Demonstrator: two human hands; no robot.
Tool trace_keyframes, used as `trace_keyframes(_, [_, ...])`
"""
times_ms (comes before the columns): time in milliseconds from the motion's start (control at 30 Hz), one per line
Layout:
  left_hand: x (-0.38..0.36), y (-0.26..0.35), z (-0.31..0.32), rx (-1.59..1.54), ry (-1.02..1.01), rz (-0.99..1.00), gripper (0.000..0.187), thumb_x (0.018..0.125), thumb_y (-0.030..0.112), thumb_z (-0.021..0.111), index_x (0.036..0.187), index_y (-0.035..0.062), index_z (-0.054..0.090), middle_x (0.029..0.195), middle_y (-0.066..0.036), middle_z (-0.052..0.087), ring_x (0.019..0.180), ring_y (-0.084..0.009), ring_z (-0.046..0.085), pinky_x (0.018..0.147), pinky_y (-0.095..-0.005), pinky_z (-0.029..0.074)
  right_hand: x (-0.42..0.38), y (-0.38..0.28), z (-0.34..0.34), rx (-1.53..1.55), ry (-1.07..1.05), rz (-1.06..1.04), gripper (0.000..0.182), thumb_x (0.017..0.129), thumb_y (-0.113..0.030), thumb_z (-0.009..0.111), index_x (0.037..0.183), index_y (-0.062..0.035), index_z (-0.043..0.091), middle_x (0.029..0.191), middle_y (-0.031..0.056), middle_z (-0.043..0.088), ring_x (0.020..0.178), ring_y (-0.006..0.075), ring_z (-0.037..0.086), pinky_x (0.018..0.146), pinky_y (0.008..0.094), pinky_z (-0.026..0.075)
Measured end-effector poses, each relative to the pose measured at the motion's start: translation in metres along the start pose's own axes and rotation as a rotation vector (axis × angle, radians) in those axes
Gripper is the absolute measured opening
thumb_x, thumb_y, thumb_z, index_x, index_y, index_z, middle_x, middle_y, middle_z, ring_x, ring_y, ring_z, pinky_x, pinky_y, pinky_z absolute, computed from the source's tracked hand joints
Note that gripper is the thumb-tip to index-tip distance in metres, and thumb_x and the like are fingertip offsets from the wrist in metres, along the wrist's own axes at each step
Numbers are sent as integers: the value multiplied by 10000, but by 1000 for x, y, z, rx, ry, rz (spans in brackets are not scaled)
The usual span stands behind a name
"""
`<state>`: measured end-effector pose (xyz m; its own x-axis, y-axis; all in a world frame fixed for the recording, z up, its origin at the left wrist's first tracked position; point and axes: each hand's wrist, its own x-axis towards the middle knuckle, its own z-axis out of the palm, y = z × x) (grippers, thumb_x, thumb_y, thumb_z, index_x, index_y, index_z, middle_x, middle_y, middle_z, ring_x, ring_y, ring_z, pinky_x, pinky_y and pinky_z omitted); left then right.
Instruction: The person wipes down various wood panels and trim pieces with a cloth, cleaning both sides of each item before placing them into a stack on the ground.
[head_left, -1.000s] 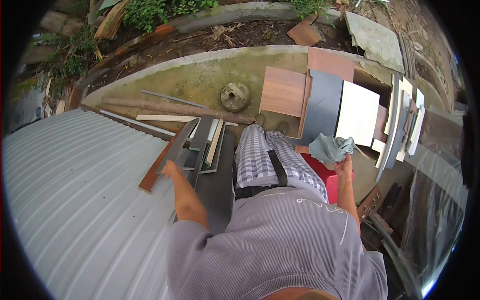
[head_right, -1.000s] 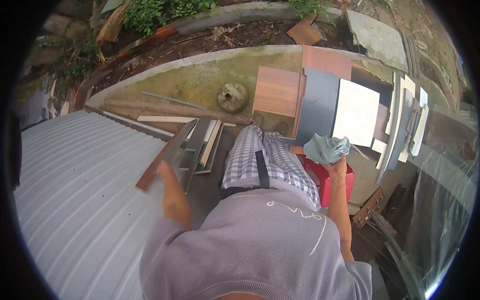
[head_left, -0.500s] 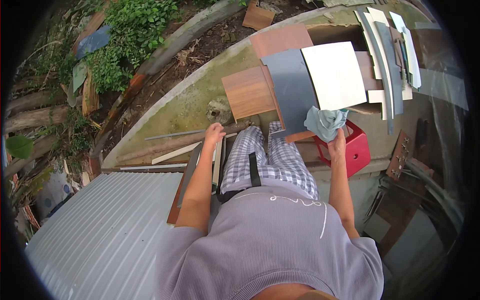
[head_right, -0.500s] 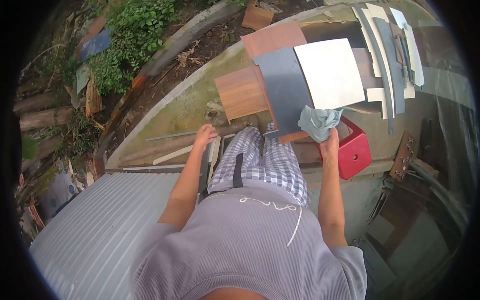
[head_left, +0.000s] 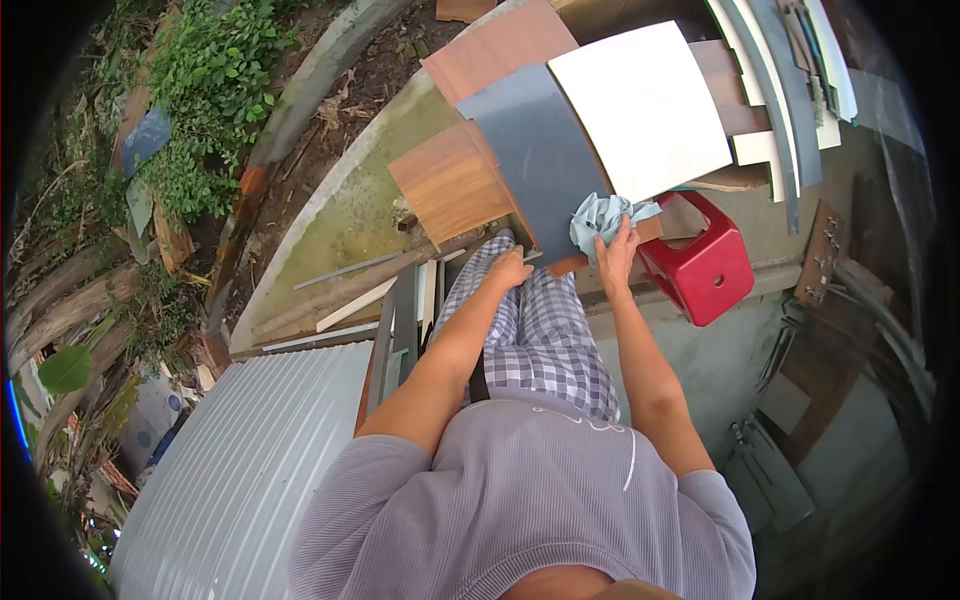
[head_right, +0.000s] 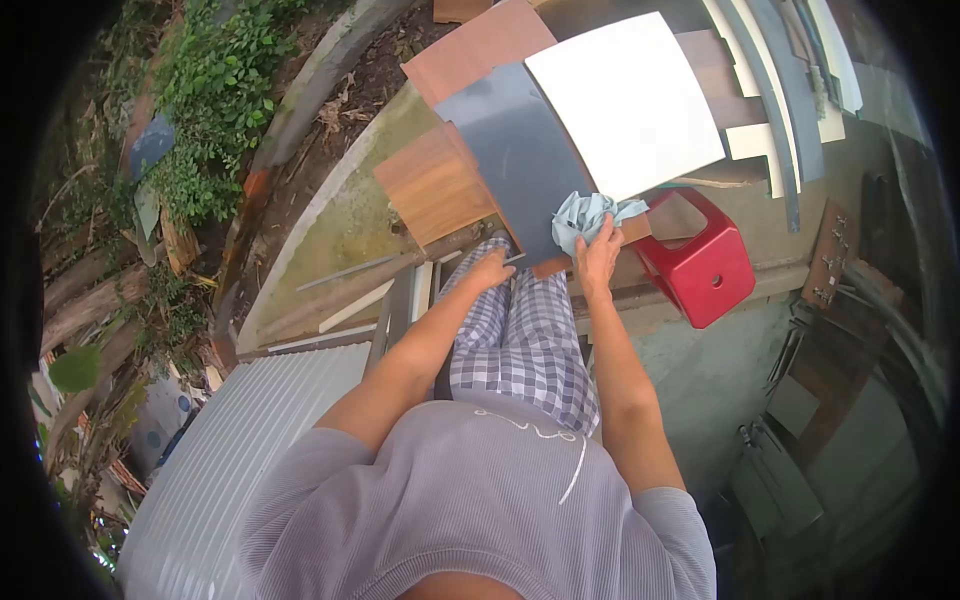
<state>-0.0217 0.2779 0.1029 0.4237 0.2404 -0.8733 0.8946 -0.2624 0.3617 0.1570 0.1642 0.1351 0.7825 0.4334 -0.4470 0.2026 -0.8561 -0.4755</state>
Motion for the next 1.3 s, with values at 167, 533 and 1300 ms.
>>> trace_keyframes(167, [3,5,0,-90,-181,-7,631,799,313,570,1288,-12,338,1349,-191,322,1243,-295,331,1015,-360,307,8,4,-14,-14,-117,-41,668,747,-146,642,1300,-83,272,1193,232,360,1103,392,398,914,426,356])
trace_keyframes(533, [-50,-23,-9,-310,42,256,363,820,309,563,1003,-4,537,1014,-208,565,994,-340,522,844,-394,408,27,36,-5,409,-265,33,676,737,-275,678,1247,7,335,1058,153,471,941,214,481,807,307,417])
trace_keyframes(1300, [-226,-23,-151,-1441,52,421,757,791,654,401,1179,7,453,1072,-137,528,966,-220,528,878,-385,433,-45,-94,-35,1391,-1044,528,406,825,-285,601,1126,-35,494,1025,91,586,872,188,599,756,325,529])
